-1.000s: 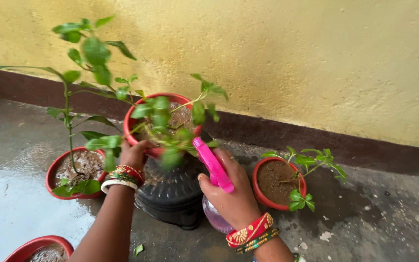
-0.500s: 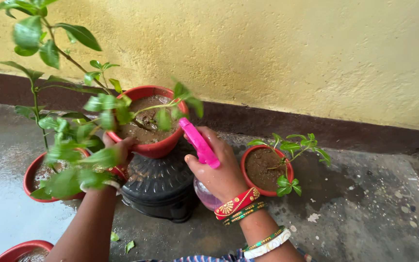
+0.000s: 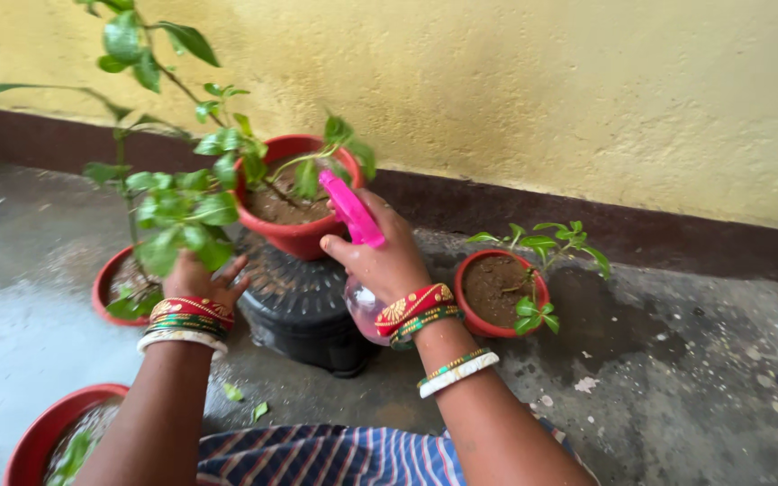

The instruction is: The person is using a spray bottle to mist potted plants while touching and turning the leaves by hand.

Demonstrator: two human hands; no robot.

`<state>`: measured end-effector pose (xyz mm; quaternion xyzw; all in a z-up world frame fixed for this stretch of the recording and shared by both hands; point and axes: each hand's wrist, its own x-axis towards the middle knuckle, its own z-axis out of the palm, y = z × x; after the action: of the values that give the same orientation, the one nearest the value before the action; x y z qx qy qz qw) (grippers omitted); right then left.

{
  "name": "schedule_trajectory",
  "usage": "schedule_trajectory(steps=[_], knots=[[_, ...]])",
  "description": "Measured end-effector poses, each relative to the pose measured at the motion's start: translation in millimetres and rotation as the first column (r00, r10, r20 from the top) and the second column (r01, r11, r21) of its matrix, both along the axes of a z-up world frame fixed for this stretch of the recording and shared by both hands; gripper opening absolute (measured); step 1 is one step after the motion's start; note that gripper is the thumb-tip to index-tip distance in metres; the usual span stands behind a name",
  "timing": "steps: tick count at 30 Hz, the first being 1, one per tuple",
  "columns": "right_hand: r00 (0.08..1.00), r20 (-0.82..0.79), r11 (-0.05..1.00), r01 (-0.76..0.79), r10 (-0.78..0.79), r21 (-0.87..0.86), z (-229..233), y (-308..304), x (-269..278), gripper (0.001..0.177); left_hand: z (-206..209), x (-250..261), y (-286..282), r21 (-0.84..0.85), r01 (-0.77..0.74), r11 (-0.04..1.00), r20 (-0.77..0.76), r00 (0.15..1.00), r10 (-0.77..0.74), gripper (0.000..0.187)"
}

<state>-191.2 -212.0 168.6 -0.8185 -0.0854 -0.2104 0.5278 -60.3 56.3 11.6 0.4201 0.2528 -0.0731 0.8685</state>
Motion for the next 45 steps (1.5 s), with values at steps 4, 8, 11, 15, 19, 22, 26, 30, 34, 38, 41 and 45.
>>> schedule_trajectory(steps=[4, 8, 11, 15, 19, 22, 26, 30, 34, 38, 41, 45], knots=[[0.972, -0.218, 0.985, -0.05, 0.085, 0.163, 9, 20, -6, 0.057, 42, -43, -8, 0.011, 0.059, 0.998, 0.22, 0.974, -0.06, 0.075], [0.978, -0.177, 0.989, -0.088, 0.108, 0.12, 15, 34, -16, 0.063, 92, -85, -21, 0.07, 0.007, 0.998, 0.254, 0.967, -0.025, 0.083], [0.968, -0.208, 0.988, -0.122, 0.139, 0.093, 17, 44, -23, 0.057, 119, -107, -28, 0.139, 0.024, 0.99, 0.303, 0.951, -0.065, 0.084], [0.96, -0.186, 0.974, -0.19, 0.211, 0.125, 14, 52, -28, 0.056, 125, -117, -37, 0.166, 0.028, 0.986, 0.352, 0.932, -0.086, 0.071], [0.955, -0.215, 0.975, -0.179, 0.204, 0.13, 14, 58, -29, 0.045, 115, -108, -38, 0.18, 0.024, 0.983, 0.38, 0.921, -0.092, 0.036], [0.964, -0.205, 0.983, -0.152, 0.171, 0.105, 18, 59, -31, 0.048, 109, -95, -39, 0.205, 0.0, 0.979, 0.388, 0.918, -0.081, 0.024], [0.966, -0.203, 0.987, -0.163, 0.163, 0.016, 10, 54, -32, 0.045, 100, -85, -47, 0.18, -0.023, 0.983, 0.439, 0.897, -0.059, 0.018], [0.958, 0.084, 0.956, -0.263, 0.276, -0.131, 4, 43, -27, 0.046, 95, -81, -64, 0.246, -0.11, 0.963, 0.56, 0.827, -0.049, 0.018], [0.942, -0.277, 0.98, -0.161, 0.188, 0.116, 12, 38, -28, 0.048, 88, -83, -75, 0.138, -0.043, 0.99, 0.649, 0.759, -0.057, 0.029], [0.949, -0.244, 0.98, -0.189, 0.2, 0.069, 18, 37, -31, 0.051, 91, -90, -78, 0.199, -0.099, 0.975, 0.686, 0.724, -0.066, 0.042], [0.949, -0.238, 0.979, -0.196, 0.206, 0.062, 18, 38, -34, 0.05, 108, -100, -75, 0.19, -0.095, 0.977, 0.54, 0.841, -0.023, 0.055], [0.956, -0.249, 0.986, -0.167, 0.156, -0.027, 14, 39, -37, 0.042, 125, -109, -73, 0.091, -0.003, 0.996, 0.465, 0.884, -0.04, 0.063]])
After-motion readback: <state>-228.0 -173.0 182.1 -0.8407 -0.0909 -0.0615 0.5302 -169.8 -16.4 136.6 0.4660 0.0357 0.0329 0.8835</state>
